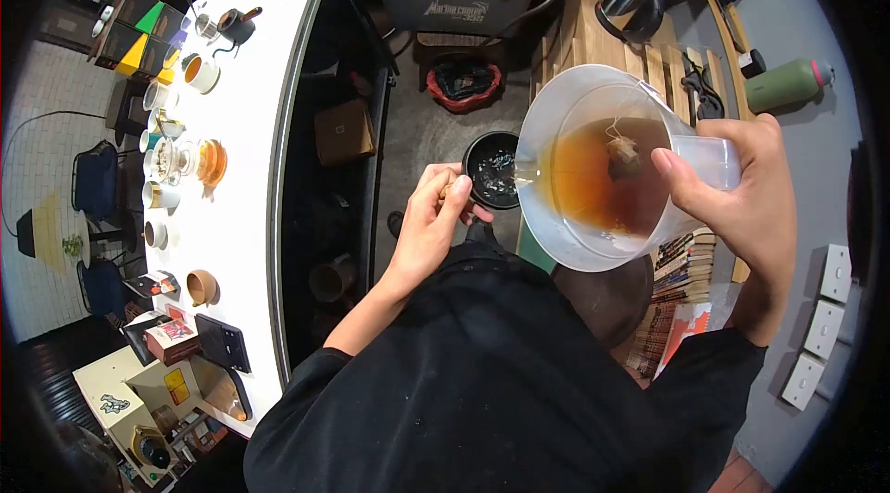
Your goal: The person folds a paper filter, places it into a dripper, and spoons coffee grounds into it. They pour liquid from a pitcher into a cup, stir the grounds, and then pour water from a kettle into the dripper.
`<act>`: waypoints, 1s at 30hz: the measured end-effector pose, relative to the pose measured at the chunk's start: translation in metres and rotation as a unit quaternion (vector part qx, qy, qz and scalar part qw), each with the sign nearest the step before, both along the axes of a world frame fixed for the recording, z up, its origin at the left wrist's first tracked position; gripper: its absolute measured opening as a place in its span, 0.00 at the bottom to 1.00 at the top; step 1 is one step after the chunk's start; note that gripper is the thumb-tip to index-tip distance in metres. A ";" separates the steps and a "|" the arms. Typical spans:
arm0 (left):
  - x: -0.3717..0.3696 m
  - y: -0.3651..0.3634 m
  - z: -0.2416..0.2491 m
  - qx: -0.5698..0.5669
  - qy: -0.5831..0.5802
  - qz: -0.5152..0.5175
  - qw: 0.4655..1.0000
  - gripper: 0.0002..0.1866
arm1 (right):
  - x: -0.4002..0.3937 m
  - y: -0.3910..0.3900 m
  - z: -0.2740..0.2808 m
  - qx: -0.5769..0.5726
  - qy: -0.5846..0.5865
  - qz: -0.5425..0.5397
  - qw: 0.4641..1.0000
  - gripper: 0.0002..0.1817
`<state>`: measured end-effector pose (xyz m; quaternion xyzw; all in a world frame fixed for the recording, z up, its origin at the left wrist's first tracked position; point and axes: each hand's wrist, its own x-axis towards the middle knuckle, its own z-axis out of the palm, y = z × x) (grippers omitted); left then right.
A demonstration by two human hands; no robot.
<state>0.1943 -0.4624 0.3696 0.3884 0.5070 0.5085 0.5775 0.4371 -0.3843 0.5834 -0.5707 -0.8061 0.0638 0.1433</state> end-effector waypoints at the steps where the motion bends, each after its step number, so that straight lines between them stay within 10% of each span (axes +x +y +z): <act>1: 0.000 0.000 0.000 0.001 -0.003 0.001 1.000 0.18 | -0.001 0.000 0.000 0.000 0.000 0.000 1.000 0.22; 30: 0.000 -0.004 -0.004 0.002 0.043 -0.027 0.999 0.20 | 0.001 -0.002 0.001 -0.009 -0.001 -0.006 1.000 0.22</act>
